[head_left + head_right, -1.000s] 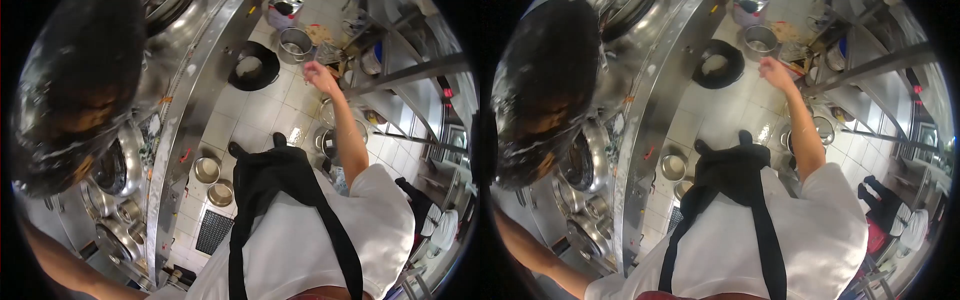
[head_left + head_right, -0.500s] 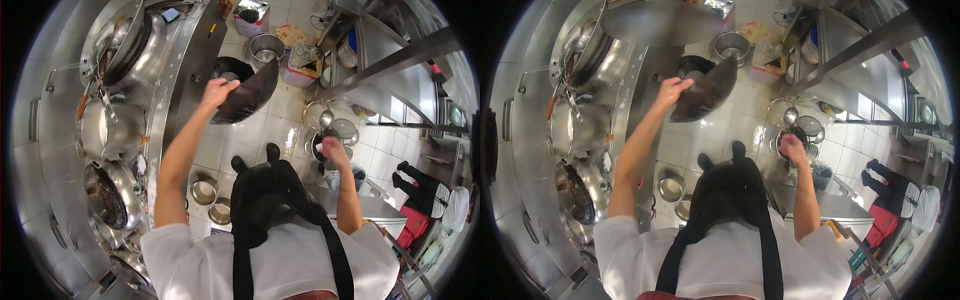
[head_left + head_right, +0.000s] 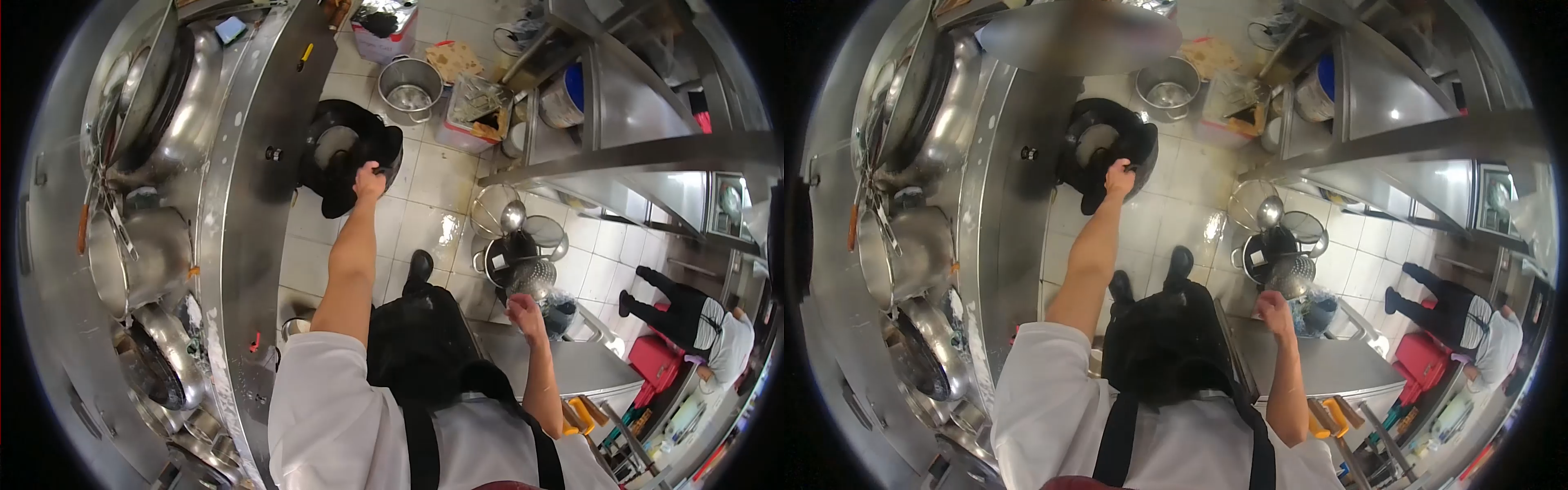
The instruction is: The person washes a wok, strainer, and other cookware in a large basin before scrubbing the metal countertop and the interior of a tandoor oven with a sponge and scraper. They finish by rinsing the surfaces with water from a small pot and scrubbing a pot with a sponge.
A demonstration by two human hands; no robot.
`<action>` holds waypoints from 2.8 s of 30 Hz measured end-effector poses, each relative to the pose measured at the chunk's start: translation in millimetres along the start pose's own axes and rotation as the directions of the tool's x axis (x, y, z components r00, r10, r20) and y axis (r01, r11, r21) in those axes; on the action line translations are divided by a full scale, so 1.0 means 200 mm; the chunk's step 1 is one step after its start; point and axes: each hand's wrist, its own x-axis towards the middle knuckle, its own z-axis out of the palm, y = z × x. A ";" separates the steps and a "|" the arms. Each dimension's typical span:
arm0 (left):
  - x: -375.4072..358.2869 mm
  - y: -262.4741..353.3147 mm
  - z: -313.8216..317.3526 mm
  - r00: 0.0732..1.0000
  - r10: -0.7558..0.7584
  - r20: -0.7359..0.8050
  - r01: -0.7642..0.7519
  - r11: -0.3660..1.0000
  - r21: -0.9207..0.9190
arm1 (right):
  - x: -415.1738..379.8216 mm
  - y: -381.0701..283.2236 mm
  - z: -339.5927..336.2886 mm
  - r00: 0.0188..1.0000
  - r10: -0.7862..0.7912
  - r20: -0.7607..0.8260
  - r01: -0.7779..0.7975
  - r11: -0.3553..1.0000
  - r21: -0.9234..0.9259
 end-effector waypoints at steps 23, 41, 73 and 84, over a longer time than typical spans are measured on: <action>-1.36 -0.65 -2.44 0.842 -0.409 -0.352 0.148 0.803 -0.577 | 0.73 -1.04 1.15 0.811 -0.359 0.462 0.585 0.486 -0.649; 0.29 -0.10 -3.74 0.826 0.172 -0.537 -0.353 0.900 -0.255 | -0.49 -4.08 3.41 0.151 -0.576 0.803 0.937 -0.175 -0.302; 1.45 -0.29 -3.93 0.766 -0.146 -0.626 0.271 0.957 0.108 | -0.23 -4.02 4.16 -0.283 -0.309 0.908 0.487 -0.862 -0.141; 0.89 -0.01 -3.72 0.917 0.292 -0.274 -0.261 0.955 0.142 | -0.73 -4.58 3.54 -0.158 -0.263 0.952 0.897 -0.441 0.027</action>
